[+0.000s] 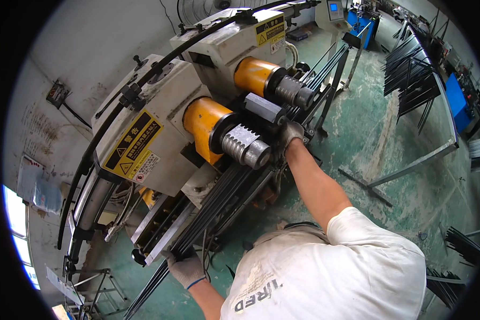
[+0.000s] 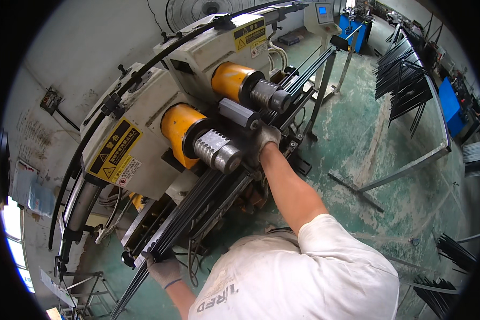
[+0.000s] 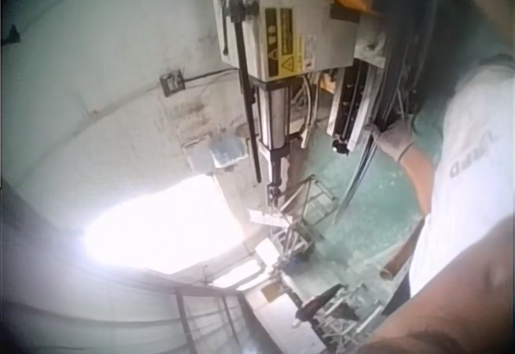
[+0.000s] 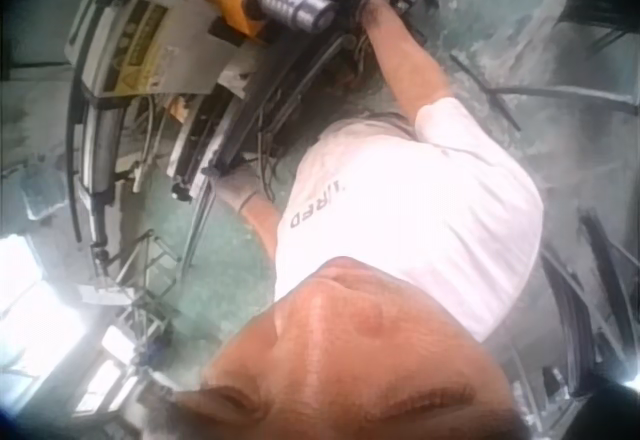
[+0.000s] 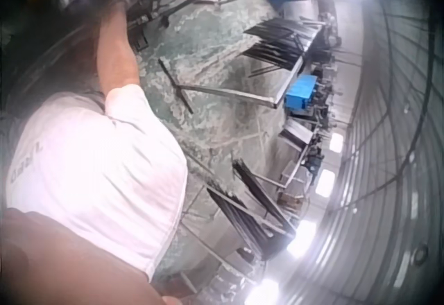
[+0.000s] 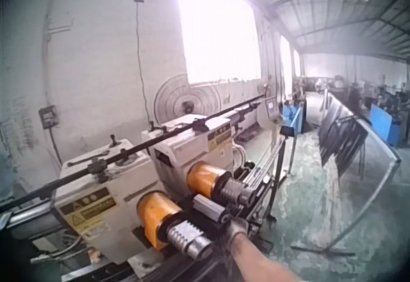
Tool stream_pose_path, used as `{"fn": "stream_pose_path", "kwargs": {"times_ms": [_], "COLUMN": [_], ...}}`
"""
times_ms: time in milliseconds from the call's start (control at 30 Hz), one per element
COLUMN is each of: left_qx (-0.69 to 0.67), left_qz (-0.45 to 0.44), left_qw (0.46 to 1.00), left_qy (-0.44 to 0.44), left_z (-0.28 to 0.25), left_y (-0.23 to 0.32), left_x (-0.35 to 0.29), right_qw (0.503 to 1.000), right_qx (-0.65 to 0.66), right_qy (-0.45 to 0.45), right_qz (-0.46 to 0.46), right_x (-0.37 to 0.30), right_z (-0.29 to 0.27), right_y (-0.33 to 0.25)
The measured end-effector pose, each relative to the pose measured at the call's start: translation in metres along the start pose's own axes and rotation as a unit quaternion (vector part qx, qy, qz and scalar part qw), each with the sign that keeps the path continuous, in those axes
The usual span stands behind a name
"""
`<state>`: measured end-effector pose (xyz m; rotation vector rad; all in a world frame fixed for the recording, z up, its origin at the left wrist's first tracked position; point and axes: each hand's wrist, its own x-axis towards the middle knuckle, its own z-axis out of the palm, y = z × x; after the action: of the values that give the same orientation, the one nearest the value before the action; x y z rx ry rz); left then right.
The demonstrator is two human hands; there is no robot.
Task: The person repeatedly feeds bundles of long black metal rods into a bending machine, bends them, and stacks the finished pieces on a nearby rack. The worker wears gloves and handles the rods by hand, moving between the machine and the rack throughout the clip.
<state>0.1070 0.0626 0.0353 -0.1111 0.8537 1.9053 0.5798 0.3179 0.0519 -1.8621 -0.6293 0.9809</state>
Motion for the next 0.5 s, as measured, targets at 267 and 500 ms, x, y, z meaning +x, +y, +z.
{"fn": "stream_pose_path", "kwargs": {"times_ms": [267, 500], "left_qx": [0.009, 0.028], "left_qz": [0.129, 0.042], "left_qw": [0.986, 0.997], "left_qy": [0.105, 0.062], "left_z": [-0.07, -0.009], "left_y": [0.058, -0.016], "left_x": [0.047, 0.028], "right_qw": [0.941, 0.994], "right_qx": [0.333, 0.057], "right_qy": [-0.05, -0.09], "right_qz": [0.027, -0.024], "right_x": [-0.008, 0.037], "right_z": [0.008, 0.026], "right_y": [0.007, 0.037]}}
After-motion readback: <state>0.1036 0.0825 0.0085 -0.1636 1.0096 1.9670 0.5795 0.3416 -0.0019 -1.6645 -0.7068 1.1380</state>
